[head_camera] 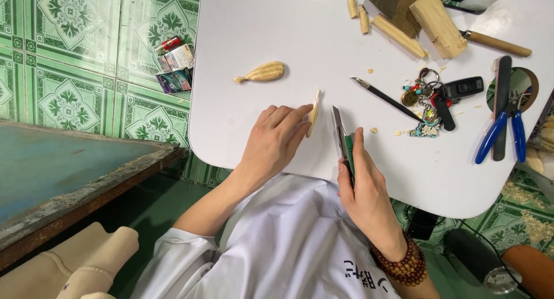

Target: The person carves a small wooden object using a craft knife to shave off thin layers of wood.

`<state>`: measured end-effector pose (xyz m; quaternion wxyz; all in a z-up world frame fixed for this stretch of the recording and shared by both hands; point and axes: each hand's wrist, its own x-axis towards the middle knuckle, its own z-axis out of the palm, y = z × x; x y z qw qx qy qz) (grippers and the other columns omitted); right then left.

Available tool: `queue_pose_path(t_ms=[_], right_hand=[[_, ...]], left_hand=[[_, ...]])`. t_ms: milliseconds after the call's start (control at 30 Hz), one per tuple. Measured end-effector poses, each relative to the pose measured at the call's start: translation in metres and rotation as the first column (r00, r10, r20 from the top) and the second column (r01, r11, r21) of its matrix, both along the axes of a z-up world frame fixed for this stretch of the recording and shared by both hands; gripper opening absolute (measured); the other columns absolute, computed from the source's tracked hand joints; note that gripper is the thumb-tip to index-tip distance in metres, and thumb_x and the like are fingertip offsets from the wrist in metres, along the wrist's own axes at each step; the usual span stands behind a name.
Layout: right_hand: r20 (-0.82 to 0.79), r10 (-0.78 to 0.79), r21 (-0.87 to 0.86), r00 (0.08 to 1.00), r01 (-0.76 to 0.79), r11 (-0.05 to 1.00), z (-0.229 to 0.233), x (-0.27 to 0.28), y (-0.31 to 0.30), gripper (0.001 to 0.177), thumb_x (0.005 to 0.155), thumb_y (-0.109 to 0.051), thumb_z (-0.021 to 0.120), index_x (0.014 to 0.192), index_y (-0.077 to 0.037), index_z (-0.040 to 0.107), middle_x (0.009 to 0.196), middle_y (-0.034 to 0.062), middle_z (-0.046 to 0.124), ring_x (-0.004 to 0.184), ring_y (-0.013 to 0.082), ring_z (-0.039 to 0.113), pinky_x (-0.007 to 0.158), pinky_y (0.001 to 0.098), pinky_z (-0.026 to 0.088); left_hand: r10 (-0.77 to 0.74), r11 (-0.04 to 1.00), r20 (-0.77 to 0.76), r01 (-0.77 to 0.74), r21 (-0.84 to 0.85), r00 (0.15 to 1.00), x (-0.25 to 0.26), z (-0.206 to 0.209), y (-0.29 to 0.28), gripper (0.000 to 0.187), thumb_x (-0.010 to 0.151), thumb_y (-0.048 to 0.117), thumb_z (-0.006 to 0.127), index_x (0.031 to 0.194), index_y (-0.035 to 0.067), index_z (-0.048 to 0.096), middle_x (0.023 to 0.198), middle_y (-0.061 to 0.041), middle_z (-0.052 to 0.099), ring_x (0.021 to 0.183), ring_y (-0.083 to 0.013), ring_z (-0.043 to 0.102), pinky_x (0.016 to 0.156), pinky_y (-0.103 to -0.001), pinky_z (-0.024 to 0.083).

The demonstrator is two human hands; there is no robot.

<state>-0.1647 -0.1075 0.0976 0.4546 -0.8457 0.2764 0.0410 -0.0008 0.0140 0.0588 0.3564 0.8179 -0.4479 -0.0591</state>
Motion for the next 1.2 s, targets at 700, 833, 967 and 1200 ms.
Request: queue_pose_path(t_ms=[700,833,967,1200], right_hand=[[-0.026,0.057,-0.091,0.998,-0.059,0.994,-0.007,0.025,0.022,0.059,0.103,-0.012,0.034,0.158,0.001,0.016,0.105,0.0261,0.054,0.093,0.0535,0.067,0.056,0.0546,0.061],[-0.042,0.066,-0.098,0.997,-0.070,0.993,-0.006,0.027,0.022,0.059,0.104,-0.013,0.032,0.158,0.002,0.015,0.102,0.0242,0.053,0.092,0.0552,0.066,0.055,0.0542,0.060],[-0.049,0.070,-0.104,0.996,-0.074,0.992,-0.007,0.027,0.019,0.060,0.103,-0.012,0.033,0.158,0.004,0.015,0.099,0.0223,0.054,0.092,0.0531,0.067,0.057,0.0531,0.061],[0.016,0.106,-0.150,0.994,-0.103,0.983,-0.009,0.028,0.001,0.065,0.100,-0.009,0.042,0.159,0.001,0.015,0.109,0.0272,0.056,0.094,0.0547,0.065,0.060,0.0548,0.059]], left_hand=[[0.091,0.996,0.260,-0.091,-0.011,0.961,-0.014,-0.034,-0.005,0.024,0.099,0.027,0.072,0.123,0.024,0.076,0.120,-0.001,0.076,0.121,-0.0283,0.061,0.090,-0.049,0.032],[0.105,0.994,0.263,-0.106,-0.013,0.959,-0.015,-0.036,-0.006,0.026,0.099,0.026,0.073,0.124,0.024,0.075,0.121,-0.001,0.077,0.122,-0.0290,0.061,0.090,-0.050,0.032],[0.095,0.995,0.256,-0.099,0.002,0.962,-0.014,-0.039,-0.009,0.025,0.100,0.028,0.072,0.124,0.023,0.075,0.123,-0.002,0.076,0.125,-0.0299,0.060,0.090,-0.050,0.031],[0.000,0.999,0.282,-0.014,0.047,0.960,-0.003,-0.026,-0.017,0.038,0.096,0.038,0.074,0.128,0.018,0.073,0.128,-0.006,0.074,0.134,-0.0323,0.057,0.095,-0.054,0.033]])
